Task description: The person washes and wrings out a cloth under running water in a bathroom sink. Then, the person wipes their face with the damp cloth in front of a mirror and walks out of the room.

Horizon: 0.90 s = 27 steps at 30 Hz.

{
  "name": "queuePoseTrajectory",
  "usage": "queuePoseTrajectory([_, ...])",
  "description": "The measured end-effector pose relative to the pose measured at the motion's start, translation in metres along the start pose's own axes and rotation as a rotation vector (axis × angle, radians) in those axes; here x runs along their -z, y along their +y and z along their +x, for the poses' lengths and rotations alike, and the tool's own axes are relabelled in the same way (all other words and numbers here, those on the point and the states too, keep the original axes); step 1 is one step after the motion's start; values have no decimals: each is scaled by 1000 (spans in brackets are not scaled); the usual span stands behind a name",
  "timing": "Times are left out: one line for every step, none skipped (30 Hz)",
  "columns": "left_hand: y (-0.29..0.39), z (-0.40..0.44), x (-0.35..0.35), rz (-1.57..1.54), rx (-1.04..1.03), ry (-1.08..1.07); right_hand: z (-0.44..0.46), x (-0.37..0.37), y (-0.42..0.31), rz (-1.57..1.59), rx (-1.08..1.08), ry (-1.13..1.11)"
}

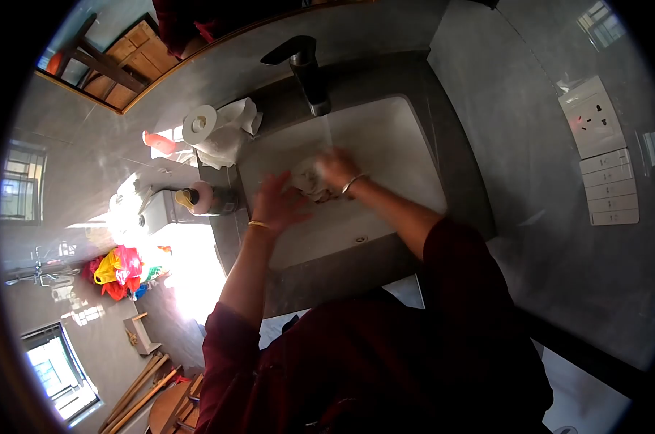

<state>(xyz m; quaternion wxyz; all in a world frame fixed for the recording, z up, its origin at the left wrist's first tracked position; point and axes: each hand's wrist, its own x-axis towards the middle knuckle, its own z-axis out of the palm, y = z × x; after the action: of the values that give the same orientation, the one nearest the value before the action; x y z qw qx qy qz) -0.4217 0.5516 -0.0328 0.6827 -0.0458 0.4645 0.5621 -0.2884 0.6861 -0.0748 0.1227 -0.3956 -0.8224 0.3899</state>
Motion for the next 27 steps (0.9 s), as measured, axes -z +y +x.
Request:
queuePoseTrajectory([-11,21,12,40,-50,-76,0,-24,-16,40,205,29])
queuePoseTrajectory([-22,37,22,1,-193,-220,-28,-1,-75,217,205,74])
queuePoseTrajectory([-32,51,27,-58,-326,-373,-39,-7,-95,385,242,119])
queuePoseTrajectory([-40,64,33,-201,-560,-595,-51,-7,-113,375,321,145])
queuePoseTrajectory([-40,64,29,-216,-468,-488,-57,-2,-124,384,330,72])
queuePoseTrajectory([-36,56,17,-230,-376,-375,-61,0,-129,397,337,-4])
queuePoseTrajectory([-30,46,8,-242,-286,-260,-55,-2,-116,245,490,122])
queuePoseTrajectory([-23,36,-4,-254,-198,-147,-42,-2,-87,89,641,250])
queuePoseTrajectory([-18,28,-14,-265,-108,-37,-19,-2,-38,-177,396,127])
queuePoseTrajectory([-15,25,-18,-277,-20,69,-2,-4,3,-345,272,199])
queuePoseTrajectory([-11,21,-13,-251,-31,-61,-1,20,29,-623,169,75])
queuePoseTrajectory([-5,14,-2,-220,-40,-185,5,14,60,-578,-4,173])
queuePoseTrajectory([-2,9,12,-148,-52,-188,16,3,85,-551,57,203])
queuePoseTrajectory([-3,7,26,-81,-61,-190,25,-8,107,-525,116,229])
queuePoseTrajectory([-6,5,35,-11,-63,-193,24,-11,96,-379,94,178])
queuePoseTrajectory([-5,6,34,-45,-38,-204,23,-13,83,-234,64,132])
queuePoseTrajectory([-5,9,30,-78,-10,-216,11,-4,23,29,-40,9])
queuePoseTrajectory([-6,13,26,-115,15,-228,-10,0,-17,-46,381,86])
queuePoseTrajectory([-15,28,28,125,-235,-283,-27,2,-59,219,262,34])
queuePoseTrajectory([-30,54,35,370,-483,-334,-40,-4,-87,323,250,13])
queuePoseTrajectory([-32,60,26,426,-549,-342,-52,-10,-107,348,436,147])
queuePoseTrajectory([-34,65,18,479,-616,-347,-60,-4,-124,297,439,89])
queuePoseTrajectory([-34,65,15,343,-494,-302,-56,-5,-117,260,559,142])
queuePoseTrajectory([-34,63,16,210,-368,-251,-48,-8,-102,228,674,197])
queuePoseTrajectory([-32,57,9,74,-246,-202,-31,-9,-61,53,662,200])
queuePoseTrajectory([-29,52,2,-62,-123,-156,-12,1,-17,-126,645,203])
queuePoseTrajectory([-25,47,-4,-200,-2,-109,-1,19,0,-407,312,72])
